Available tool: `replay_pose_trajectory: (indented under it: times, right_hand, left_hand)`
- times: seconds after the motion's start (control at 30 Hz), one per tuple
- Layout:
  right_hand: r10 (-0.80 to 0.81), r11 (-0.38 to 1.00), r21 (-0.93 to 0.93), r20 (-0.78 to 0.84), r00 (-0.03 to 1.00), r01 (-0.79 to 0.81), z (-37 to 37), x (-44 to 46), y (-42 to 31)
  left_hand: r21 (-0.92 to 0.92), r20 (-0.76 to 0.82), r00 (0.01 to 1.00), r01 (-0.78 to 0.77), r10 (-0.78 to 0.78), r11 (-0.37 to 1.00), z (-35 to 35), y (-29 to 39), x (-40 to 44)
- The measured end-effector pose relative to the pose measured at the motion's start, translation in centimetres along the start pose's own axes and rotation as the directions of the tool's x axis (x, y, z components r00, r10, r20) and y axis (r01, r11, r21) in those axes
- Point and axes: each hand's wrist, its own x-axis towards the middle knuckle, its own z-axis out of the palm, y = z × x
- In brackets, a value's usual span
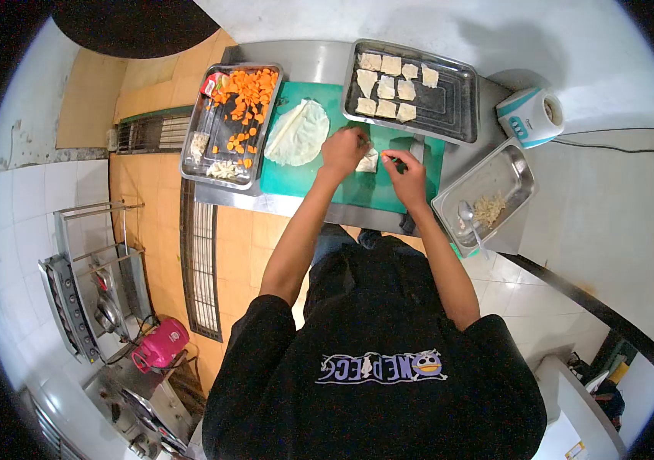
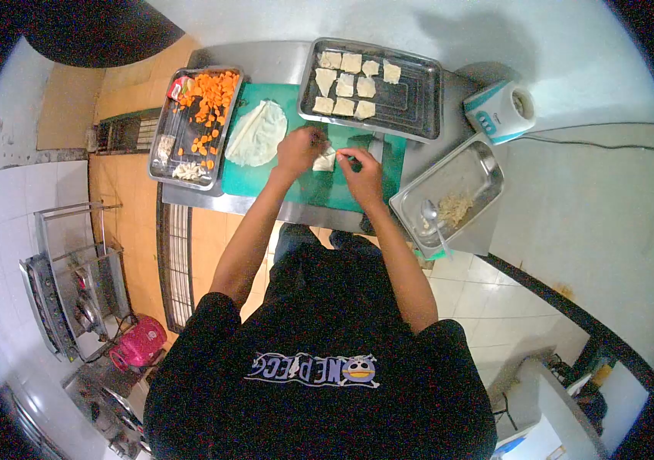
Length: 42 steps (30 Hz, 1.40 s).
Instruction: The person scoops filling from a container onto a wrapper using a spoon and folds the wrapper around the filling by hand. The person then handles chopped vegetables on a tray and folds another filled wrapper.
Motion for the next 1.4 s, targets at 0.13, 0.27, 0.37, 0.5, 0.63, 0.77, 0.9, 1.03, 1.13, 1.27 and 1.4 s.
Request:
replay_pose_trajectory:
  times: [0.13, 0.27, 0.37, 0.5, 0.63, 0.77, 0.9, 1.03, 1.13, 1.27, 1.4]
  right_hand:
    - [-0.025, 1.000, 0.017, -0.006, 1.000, 0.025, 0.2, -0.1, 0.4]
    - [-0.047, 0.997, -0.057, 0.025, 0.999, 0.049, 0.2, -0.3, 0.5]
    - [-0.177, 0.963, -0.193, 0.072, 0.982, 0.188, 0.6, -0.4, 0.6]
    - [-0.151, 0.979, -0.133, 0.037, 0.988, 0.154, 0.6, -0.3, 0.0]
    - [-0.145, 0.981, -0.126, 0.028, 0.989, 0.148, 0.3, -0.1, 0.2]
    - [-0.133, 0.984, -0.116, 0.026, 0.991, 0.135, 0.3, -0.3, 0.2]
    - [-0.097, 0.989, -0.111, 0.045, 0.994, 0.101, 0.2, -0.4, 0.0]
    - [-0.150, 0.975, -0.161, 0.049, 0.987, 0.156, 0.2, -0.3, 0.3]
    - [-0.123, 0.982, -0.134, 0.058, 0.991, 0.130, 0.3, -0.4, 0.4]
    - [-0.170, 0.972, -0.156, 0.041, 0.985, 0.174, 0.4, -0.4, 0.5]
    - [-0.126, 0.985, -0.118, 0.021, 0.992, 0.128, 0.4, -0.4, 0.5]
  left_hand:
    - [0.019, 0.073, 0.997, 0.015, -0.016, 1.000, 0.0, 0.2, 0.4]
    - [-0.122, 0.117, 0.993, -0.019, 0.033, 0.992, -0.4, -0.4, 0.5]
    - [-0.168, 0.163, 0.986, -0.008, 0.036, 0.986, -1.1, -0.4, 0.5]
    - [-0.237, 0.081, 0.994, -0.054, 0.075, 0.970, -0.8, -0.8, 0.1]
    - [-0.279, 0.073, 0.991, -0.085, 0.110, 0.956, -1.6, -0.1, -1.1]
    - [-0.258, 0.042, 0.994, -0.091, 0.105, 0.962, -2.4, 0.9, -3.0]
    - [-0.210, -0.075, 0.986, -0.163, 0.151, 0.964, -0.8, 0.3, -4.3]
    - [-0.208, -0.206, 0.960, -0.230, 0.187, 0.951, 0.3, -0.1, -5.1]
    - [-0.194, -0.234, 0.955, -0.231, 0.184, 0.953, 0.1, 0.4, -5.7]
    - [-0.197, -0.251, 0.954, -0.218, 0.166, 0.956, 0.0, 0.8, -5.9]
    - [-0.182, -0.298, 0.939, -0.232, 0.171, 0.956, 0.7, 0.5, -6.1]
